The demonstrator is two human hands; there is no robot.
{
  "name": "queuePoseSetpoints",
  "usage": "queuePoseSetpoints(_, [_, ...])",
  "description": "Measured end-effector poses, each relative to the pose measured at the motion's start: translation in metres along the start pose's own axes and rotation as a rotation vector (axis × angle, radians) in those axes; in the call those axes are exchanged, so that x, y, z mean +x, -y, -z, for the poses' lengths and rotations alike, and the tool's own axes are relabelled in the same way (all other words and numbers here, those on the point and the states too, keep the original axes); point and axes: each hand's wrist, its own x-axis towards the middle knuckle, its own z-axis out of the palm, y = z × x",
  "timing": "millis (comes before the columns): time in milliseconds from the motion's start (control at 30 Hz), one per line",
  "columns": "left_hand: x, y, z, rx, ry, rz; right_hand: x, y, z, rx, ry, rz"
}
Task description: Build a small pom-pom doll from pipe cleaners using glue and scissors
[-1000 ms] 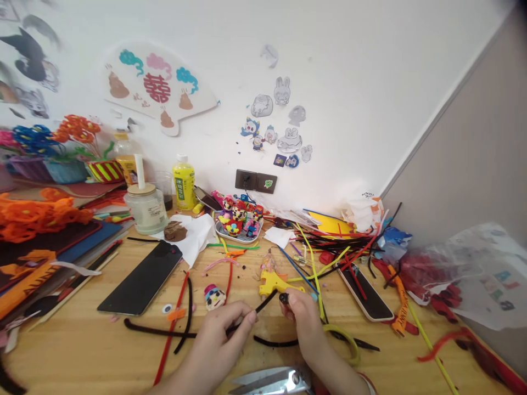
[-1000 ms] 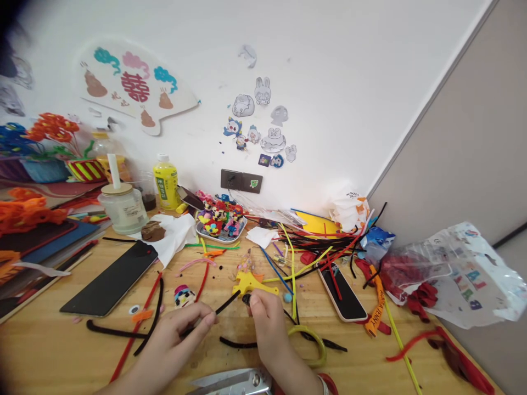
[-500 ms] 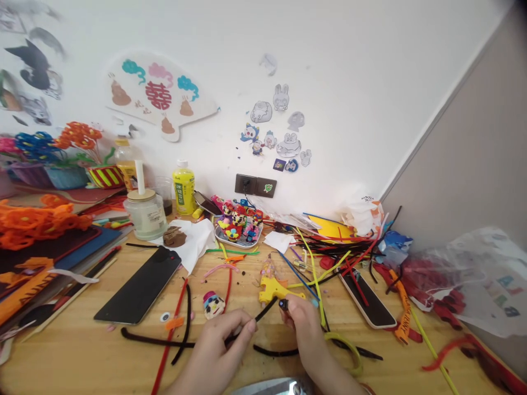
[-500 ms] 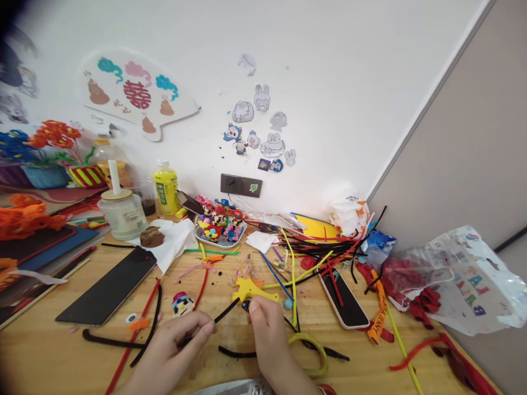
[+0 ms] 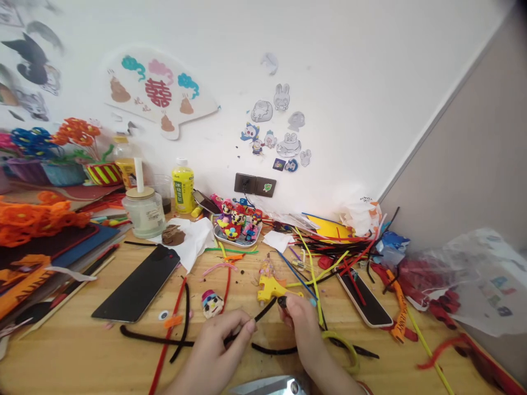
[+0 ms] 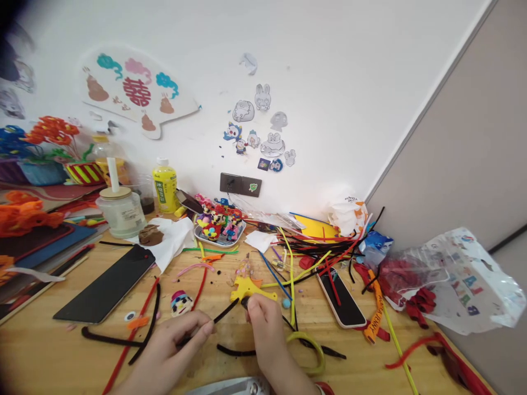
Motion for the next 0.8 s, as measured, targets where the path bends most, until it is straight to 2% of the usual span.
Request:
queuePoseSetpoints(300, [-0.0002, 0.0035, -0.001, -0.013, 0.009, -0.003, -0.0025, -0.0008, -0.0013, 0.019, 0.052, 0.011])
queuePoseSetpoints(533, [0.0001, 0.0044, -0.0016, -0.012, 0.009, -0.014, 0.0013, -0.0016, -0.0014, 0.021, 0.0, -0.027])
queuePoseSetpoints(800, [0.0018, 0.004, -0.0007, -0.009, 0.0, -0.013, 0.0005, 0.0037, -0.0036, 0.061, 0.001, -0.053])
